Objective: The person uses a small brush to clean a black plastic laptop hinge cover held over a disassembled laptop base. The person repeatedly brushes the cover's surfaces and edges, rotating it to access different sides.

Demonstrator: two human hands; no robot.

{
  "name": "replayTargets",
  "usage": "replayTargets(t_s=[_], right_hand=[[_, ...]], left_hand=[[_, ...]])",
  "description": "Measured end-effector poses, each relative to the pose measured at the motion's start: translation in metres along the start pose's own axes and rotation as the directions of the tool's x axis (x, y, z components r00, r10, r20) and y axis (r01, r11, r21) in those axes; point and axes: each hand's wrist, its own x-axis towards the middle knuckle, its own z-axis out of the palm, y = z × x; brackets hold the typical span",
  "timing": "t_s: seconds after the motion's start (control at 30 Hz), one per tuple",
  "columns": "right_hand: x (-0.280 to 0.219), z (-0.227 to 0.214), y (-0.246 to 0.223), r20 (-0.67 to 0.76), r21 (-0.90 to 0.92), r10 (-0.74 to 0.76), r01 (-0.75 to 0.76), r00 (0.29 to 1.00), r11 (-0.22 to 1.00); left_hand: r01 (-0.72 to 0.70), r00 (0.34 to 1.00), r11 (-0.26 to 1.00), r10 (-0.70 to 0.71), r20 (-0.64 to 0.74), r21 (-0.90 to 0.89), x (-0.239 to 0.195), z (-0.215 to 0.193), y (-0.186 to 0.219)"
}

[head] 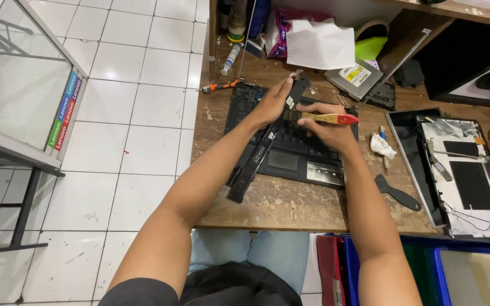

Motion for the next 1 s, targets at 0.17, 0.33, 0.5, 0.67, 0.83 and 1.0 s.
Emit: replayTargets(t_s=[0.17,0.33,0.5,0.67,0.83,1.0], right_hand=[[-0.005,0.005,0.007,0.117,0.068,-0.006,-0.002,0.993,0.998],[-0.007,0.005,0.003,0.223,0.139,0.003,-0.035,0.975,0.99],[-0.01,0.005,0.003,0.349,0.181,0.062,-0.132,0.935,0.975],[-0.007,0.009,0.01,0.198,0.125,0.07,-0.096,0.978,0.987],[-0.002,0.008,0.014,0.01,0.052,0.021,-0.021,1.0,0.998],[0.002,0.007,0.012,0.014,-0.03,-0.054,0.054,0.998,0.998]], left_hand=[[-0.05,0.999,0.998,0.05,0.006,-0.038,-0.008,0.001,0.008],[-0.024,1.0,0.995,0.023,-0.01,-0.093,0.007,0.002,-0.002],[0.025,0.998,0.984,-0.033,-0.045,-0.177,0.012,0.001,-0.016],[0.067,0.996,0.99,-0.073,-0.044,-0.121,0.007,0.002,-0.002],[0.111,0.987,0.994,-0.112,-0.114,-0.012,0.0,0.002,0.006],[0.102,0.991,0.995,-0.1,-0.09,0.015,-0.005,0.002,0.017]])
